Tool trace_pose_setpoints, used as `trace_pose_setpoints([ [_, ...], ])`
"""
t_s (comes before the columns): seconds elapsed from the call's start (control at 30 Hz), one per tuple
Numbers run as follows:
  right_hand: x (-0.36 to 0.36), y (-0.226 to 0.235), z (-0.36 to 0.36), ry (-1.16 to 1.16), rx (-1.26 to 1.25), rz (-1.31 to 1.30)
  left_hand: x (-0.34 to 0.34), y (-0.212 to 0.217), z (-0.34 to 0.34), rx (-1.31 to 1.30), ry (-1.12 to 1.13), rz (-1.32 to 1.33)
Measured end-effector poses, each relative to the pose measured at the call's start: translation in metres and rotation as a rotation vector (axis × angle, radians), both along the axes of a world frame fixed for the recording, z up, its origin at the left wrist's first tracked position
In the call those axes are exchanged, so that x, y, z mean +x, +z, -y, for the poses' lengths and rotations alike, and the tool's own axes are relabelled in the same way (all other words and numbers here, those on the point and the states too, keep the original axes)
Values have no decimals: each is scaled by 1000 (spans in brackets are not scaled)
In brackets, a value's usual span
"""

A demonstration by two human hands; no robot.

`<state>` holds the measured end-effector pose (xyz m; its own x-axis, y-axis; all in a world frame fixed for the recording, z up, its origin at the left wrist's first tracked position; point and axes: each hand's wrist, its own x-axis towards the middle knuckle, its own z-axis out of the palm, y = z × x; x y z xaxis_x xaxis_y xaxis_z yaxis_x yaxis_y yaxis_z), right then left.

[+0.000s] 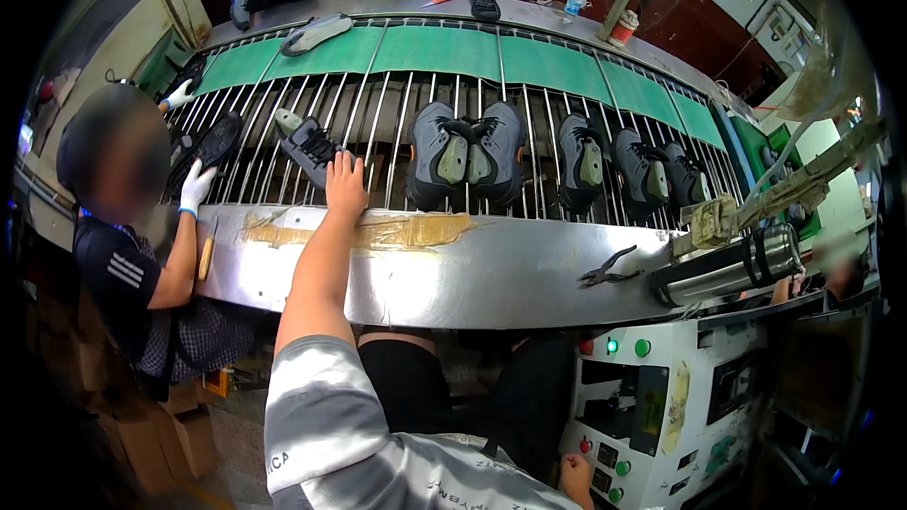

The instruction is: The person picks up a shoe from a conveyor belt, places it into a press machine to attach the sole, presses buttons to operate the machine, and then removes the shoe and places it back onto the conveyor belt.

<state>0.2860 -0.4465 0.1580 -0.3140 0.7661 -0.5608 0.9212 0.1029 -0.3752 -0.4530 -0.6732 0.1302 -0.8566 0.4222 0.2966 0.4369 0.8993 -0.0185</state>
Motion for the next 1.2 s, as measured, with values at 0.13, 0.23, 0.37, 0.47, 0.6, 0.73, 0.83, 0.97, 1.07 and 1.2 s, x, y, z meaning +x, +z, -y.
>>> trace_pose_setpoints([
  [0.13, 4, -40, 15, 193, 93, -27, -23, -12, 0, -64, -131, 88],
  [0.23, -14, -34, 19, -8, 27, -25, -39, -29, 6, -63, -215, 13],
  [0.37, 41, -121, -7, 113, 263, -148, -44, -11, 6, 11, -276, 104],
  [0.47, -31, -72, -10, 126, 299, -175, -50, 24, 10, 215, -319, 17],
  [0.6, -119, 19, 3, 66, 127, -206, -66, 102, 24, 609, -326, 22],
  [0.73, -194, 62, 16, 222, 158, -627, -57, 180, 67, 1199, -102, 464],
  [0.83, -275, 97, 32, 455, 306, -906, -1, 227, 82, 1593, -191, 647],
  [0.97, -355, 162, 78, 743, 606, -950, 127, 283, 52, 1533, -525, 974],
  [1.07, -362, 196, 118, 799, 747, -959, 204, 314, 40, 1465, -907, 1184],
  [1.2, -280, 227, 106, 719, 940, -1027, 269, 338, 32, 1515, -920, 1488],
])
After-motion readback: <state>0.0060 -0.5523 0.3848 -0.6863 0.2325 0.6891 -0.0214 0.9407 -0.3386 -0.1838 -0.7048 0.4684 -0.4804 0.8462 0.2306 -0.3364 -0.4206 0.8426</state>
